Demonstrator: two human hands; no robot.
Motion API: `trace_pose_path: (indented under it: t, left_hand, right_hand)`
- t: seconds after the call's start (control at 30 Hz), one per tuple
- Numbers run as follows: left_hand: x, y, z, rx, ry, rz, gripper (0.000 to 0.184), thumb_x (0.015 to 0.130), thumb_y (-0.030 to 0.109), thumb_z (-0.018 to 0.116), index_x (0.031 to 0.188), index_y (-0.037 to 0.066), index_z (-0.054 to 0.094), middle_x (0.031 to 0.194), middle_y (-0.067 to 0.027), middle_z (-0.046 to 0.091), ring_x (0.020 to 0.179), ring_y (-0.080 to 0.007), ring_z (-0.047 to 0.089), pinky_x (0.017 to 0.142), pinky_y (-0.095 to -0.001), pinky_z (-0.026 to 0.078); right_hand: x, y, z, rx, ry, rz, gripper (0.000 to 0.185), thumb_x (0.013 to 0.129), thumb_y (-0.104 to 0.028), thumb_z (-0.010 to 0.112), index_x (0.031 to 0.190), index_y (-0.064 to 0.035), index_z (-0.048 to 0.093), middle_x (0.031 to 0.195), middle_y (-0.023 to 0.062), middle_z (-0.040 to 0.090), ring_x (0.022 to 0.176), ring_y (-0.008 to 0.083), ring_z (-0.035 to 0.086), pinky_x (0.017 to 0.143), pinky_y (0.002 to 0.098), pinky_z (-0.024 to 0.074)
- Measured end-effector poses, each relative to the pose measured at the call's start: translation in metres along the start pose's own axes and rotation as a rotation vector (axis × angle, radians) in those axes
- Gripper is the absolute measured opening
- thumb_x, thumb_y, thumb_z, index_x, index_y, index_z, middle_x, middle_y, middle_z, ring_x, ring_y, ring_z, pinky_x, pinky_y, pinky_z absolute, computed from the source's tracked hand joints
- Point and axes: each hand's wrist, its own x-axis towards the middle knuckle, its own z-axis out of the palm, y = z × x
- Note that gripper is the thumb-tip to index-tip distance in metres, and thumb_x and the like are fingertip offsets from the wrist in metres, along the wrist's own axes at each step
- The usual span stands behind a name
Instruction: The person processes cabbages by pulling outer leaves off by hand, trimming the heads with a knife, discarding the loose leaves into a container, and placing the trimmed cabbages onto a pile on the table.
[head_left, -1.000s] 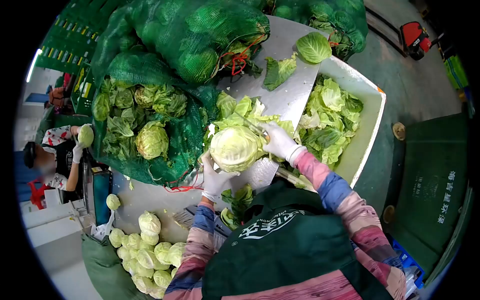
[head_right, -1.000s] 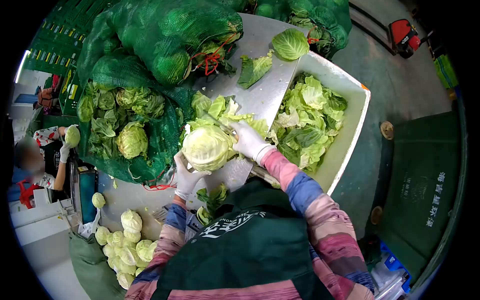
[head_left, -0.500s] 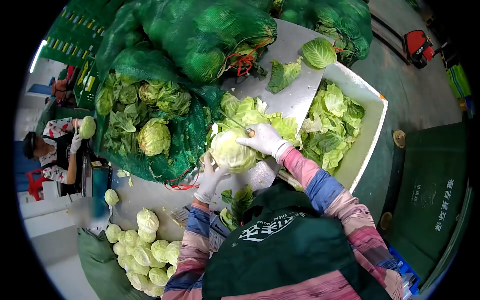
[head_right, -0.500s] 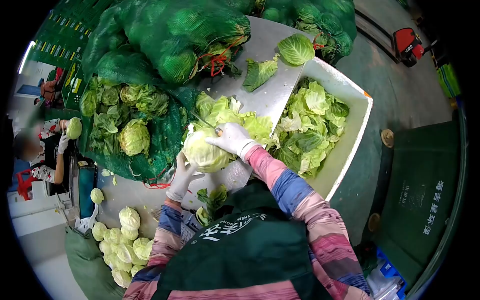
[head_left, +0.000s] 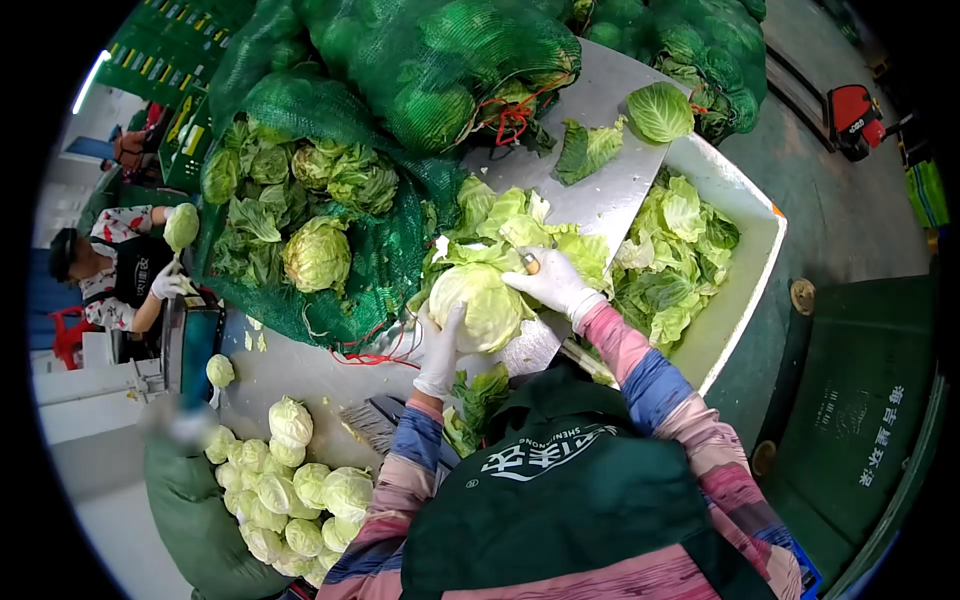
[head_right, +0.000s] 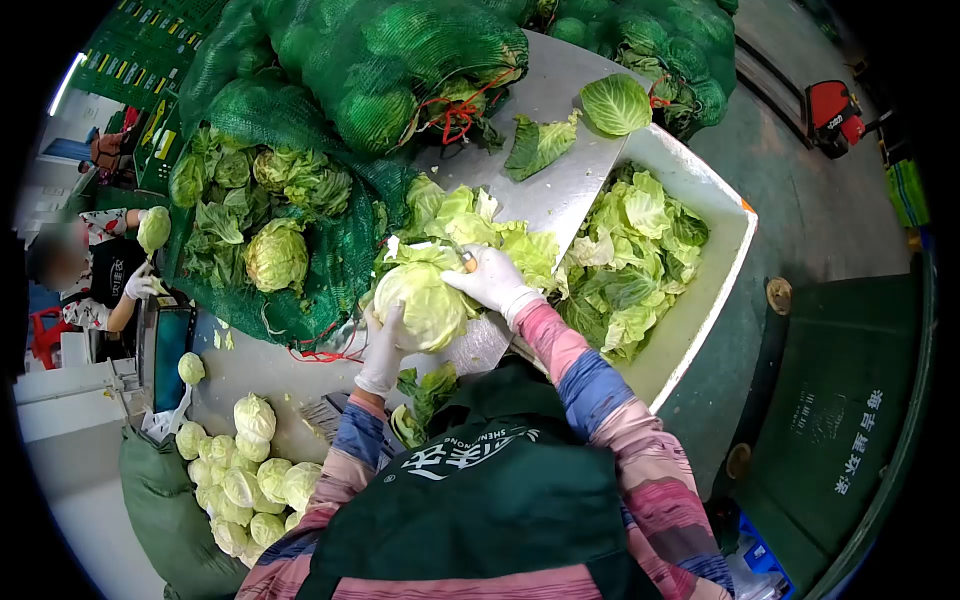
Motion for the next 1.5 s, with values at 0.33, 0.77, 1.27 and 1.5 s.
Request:
trace_pose_path:
  t: [0.33, 0.77, 1.27, 1.5]
  left_hand:
    - [-0.042, -0.004, -0.02, -0.099, -0.098, -0.264, 0.08, 0.086, 0.031, 0.065, 0.144, 0.02, 0.011, 0.145, -0.0149, 0.025, 0.128, -0.0398, 0.036, 0.091, -0.068, 0.042]
    - [-0.045, -0.039, -0.038, -0.19, -0.31, -0.139, 0.066, 0.089, 0.031, 0.059, 0.144, 0.015, 0.026, 0.145, -0.0104, 0.033, 0.131, -0.0312, 0.037, 0.099, -0.0627, 0.036]
    - [0.002, 0.0, 0.066, 0.705, -0.157, 0.605, 0.114, 0.053, 0.03, 0.089, 0.137, -0.009, 0.022, 0.134, -0.0229, 0.033, 0.124, -0.0356, 0.038, 0.104, -0.0409, 0.036]
    - [-0.006, 0.005, 0.073, 0.942, -0.163, 0.636, 0.117, 0.049, 0.033, 0.089, 0.137, -0.008, 0.023, 0.133, -0.0256, 0.032, 0.124, -0.0397, 0.033, 0.106, -0.0452, 0.03]
  right_hand:
    - [-0.006, 0.03, -0.018, -0.687, 0.109, 0.332, 0.046, 0.08, -0.041, 0.066, 0.108, -0.0056, 0.061, 0.093, 0.0167, 0.067, 0.085, 0.031, 0.066, 0.073, 0.0409, 0.0511]
    - [-0.016, 0.06, 0.004, -0.697, 0.07, 0.021, 0.045, 0.078, -0.049, 0.066, 0.088, -0.0069, 0.055, 0.081, 0.0138, 0.066, 0.073, 0.0352, 0.064, 0.067, 0.0454, 0.0495]
    - [-0.073, -0.022, -0.057, -0.65, 0.186, -0.023, 0.051, 0.094, -0.044, 0.045, 0.132, -0.0096, 0.049, 0.065, 0.0208, 0.062, 0.061, 0.0383, 0.061, 0.058, 0.0464, 0.0491]
    - [-0.071, -0.031, -0.062, -0.766, 0.007, -0.08, 0.057, 0.094, -0.048, 0.042, 0.141, -0.0162, 0.036, 0.077, 0.0139, 0.066, 0.066, 0.0348, 0.063, 0.058, 0.0443, 0.0496]
